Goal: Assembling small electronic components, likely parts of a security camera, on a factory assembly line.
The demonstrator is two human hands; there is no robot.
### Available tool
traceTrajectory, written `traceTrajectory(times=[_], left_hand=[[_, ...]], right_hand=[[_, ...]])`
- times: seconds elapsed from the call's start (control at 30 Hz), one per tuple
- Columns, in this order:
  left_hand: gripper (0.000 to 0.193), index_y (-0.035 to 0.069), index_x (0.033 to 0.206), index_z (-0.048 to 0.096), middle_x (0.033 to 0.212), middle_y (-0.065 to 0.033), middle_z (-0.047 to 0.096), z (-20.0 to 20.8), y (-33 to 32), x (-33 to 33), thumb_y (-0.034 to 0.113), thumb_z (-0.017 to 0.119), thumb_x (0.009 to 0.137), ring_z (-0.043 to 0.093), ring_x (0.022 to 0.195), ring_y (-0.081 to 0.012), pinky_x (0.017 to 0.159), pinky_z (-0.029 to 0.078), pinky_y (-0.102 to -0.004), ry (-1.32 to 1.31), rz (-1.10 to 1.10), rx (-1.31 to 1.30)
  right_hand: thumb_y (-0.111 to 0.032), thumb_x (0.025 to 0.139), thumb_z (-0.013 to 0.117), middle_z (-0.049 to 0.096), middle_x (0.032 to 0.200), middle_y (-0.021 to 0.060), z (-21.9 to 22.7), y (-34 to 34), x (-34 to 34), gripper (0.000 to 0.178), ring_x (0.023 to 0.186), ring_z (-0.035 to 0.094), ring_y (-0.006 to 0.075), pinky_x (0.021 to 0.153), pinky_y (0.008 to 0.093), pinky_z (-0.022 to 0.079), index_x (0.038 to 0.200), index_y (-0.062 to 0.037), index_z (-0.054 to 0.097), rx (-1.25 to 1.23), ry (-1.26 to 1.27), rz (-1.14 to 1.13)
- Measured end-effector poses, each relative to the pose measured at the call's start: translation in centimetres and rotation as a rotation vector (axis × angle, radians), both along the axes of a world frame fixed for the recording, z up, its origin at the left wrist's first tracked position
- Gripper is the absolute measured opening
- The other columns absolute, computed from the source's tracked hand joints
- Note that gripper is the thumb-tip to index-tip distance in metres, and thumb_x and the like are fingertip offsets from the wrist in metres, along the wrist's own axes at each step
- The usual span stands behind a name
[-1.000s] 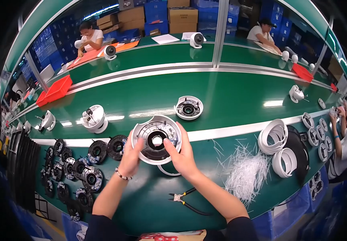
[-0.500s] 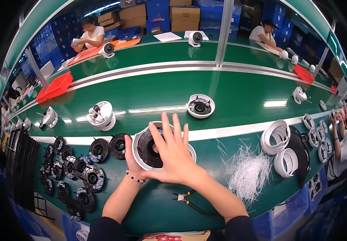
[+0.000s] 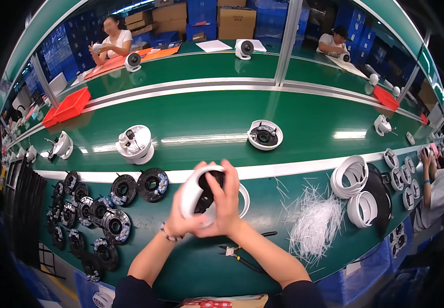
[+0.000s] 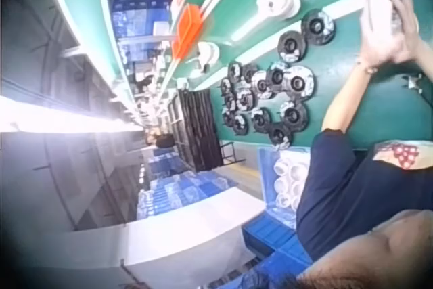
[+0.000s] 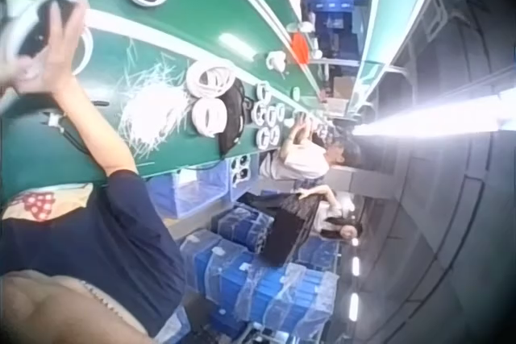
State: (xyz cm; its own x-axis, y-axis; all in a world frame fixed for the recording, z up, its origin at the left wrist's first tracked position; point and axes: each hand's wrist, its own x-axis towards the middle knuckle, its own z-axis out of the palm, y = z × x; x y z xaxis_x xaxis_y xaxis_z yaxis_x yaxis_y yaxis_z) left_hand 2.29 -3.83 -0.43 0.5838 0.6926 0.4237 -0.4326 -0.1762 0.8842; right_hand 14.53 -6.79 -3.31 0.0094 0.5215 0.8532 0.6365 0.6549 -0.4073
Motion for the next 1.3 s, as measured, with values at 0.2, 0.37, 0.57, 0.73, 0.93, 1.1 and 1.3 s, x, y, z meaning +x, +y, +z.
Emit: traceTrajectory(times=[0.2, 0.37, 0.57, 0.73, 0.93, 1.1, 1.3], left_hand=[[0.085, -0.006, 0.129, 0.027, 0.132, -0.0225, 0.031, 1.7, -1.4, 0.1, 0.019, 0.059, 0.055, 0.032, 0.123, -0.0327, 0.1, 0.025, -0.0357, 0.252, 0.128, 0.479], [0.086, -0.002, 0.131, 0.026, 0.132, -0.0241, 0.029, 2.3, -1.7, -0.1, 0.014, 0.063, 0.055, 0.033, 0.121, -0.0361, 0.098, 0.028, -0.0377, 0.255, 0.122, 0.548], [0.077, -0.003, 0.129, 0.032, 0.127, -0.0239, 0.038, 2.9, -1.1, -0.8, 0.012, 0.063, 0.06, 0.043, 0.115, -0.0329, 0.093, 0.035, -0.0343, 0.311, 0.162, 0.492], [0.075, -0.005, 0.127, 0.033, 0.122, -0.023, 0.044, 2.5, -0.5, -0.8, 0.014, 0.062, 0.06, 0.047, 0.111, -0.031, 0.092, 0.036, -0.0328, 0.28, 0.092, 0.384], [0.075, -0.007, 0.127, 0.029, 0.123, -0.0161, 0.042, -0.3, 0.5, -0.5, 0.021, 0.062, 0.066, 0.043, 0.112, -0.0211, 0.096, 0.031, -0.0311, 0.009, -0.043, -0.148], [0.045, -0.003, 0.117, 0.041, 0.113, -0.0116, 0.051, 0.0, 4.0, 2.5, 0.022, 0.051, 0.08, 0.052, 0.102, -0.0199, 0.089, 0.041, -0.0332, -0.061, -0.051, -0.611], [0.035, 0.003, 0.103, 0.049, 0.1, -0.0113, 0.057, -3.0, 13.7, 7.3, 0.032, 0.041, 0.085, 0.056, 0.091, -0.0212, 0.082, 0.045, -0.0387, 0.087, 0.021, -0.786]], right_hand=[[-0.043, 0.066, 0.063, 0.013, 0.132, 0.0317, -3.8, 0.3, 0.6, 0.085, 0.118, 0.028, 0.0418, 0.094, 0.044, 0.027, 0.13, -0.0043, 0.023, 0.225, 0.127, 0.067], [-0.043, 0.066, 0.063, 0.016, 0.131, 0.0325, -3.7, 0.1, 0.8, 0.087, 0.118, 0.029, 0.0434, 0.094, 0.0462, 0.027, 0.131, -0.0027, 0.022, 0.255, 0.071, 0.0], [-0.048, 0.06, 0.069, 0.023, 0.129, 0.0327, -0.9, -1.1, 0.5, 0.1, 0.118, 0.03, 0.0428, 0.096, 0.0489, 0.026, 0.129, 0.0043, 0.019, 0.167, 0.08, -0.021], [-0.038, 0.047, 0.08, 0.025, 0.13, 0.0302, 0.8, -1.7, 0.7, 0.113, 0.116, 0.032, 0.0395, 0.095, 0.0451, 0.029, 0.129, 0.0066, 0.017, 0.117, 0.105, -0.02], [-0.048, 0.04, 0.081, 0.027, 0.131, 0.0254, 1.9, -1.2, 0.9, 0.124, 0.115, 0.032, 0.0386, 0.094, 0.0437, 0.03, 0.129, 0.0062, 0.015, -0.037, 0.034, -0.034], [-0.058, 0.059, 0.067, 0.02, 0.135, 0.0252, 1.3, 1.2, 3.7, 0.111, 0.121, 0.026, 0.0391, 0.099, 0.0444, 0.022, 0.132, 0.0051, 0.013, -0.136, -0.073, -0.179], [-0.036, 0.075, 0.058, 0.018, 0.137, 0.0256, 0.1, -2.2, 4.8, 0.081, 0.127, 0.017, 0.0391, 0.102, 0.0473, 0.014, 0.132, 0.0042, 0.017, -0.176, -0.083, -0.271]])
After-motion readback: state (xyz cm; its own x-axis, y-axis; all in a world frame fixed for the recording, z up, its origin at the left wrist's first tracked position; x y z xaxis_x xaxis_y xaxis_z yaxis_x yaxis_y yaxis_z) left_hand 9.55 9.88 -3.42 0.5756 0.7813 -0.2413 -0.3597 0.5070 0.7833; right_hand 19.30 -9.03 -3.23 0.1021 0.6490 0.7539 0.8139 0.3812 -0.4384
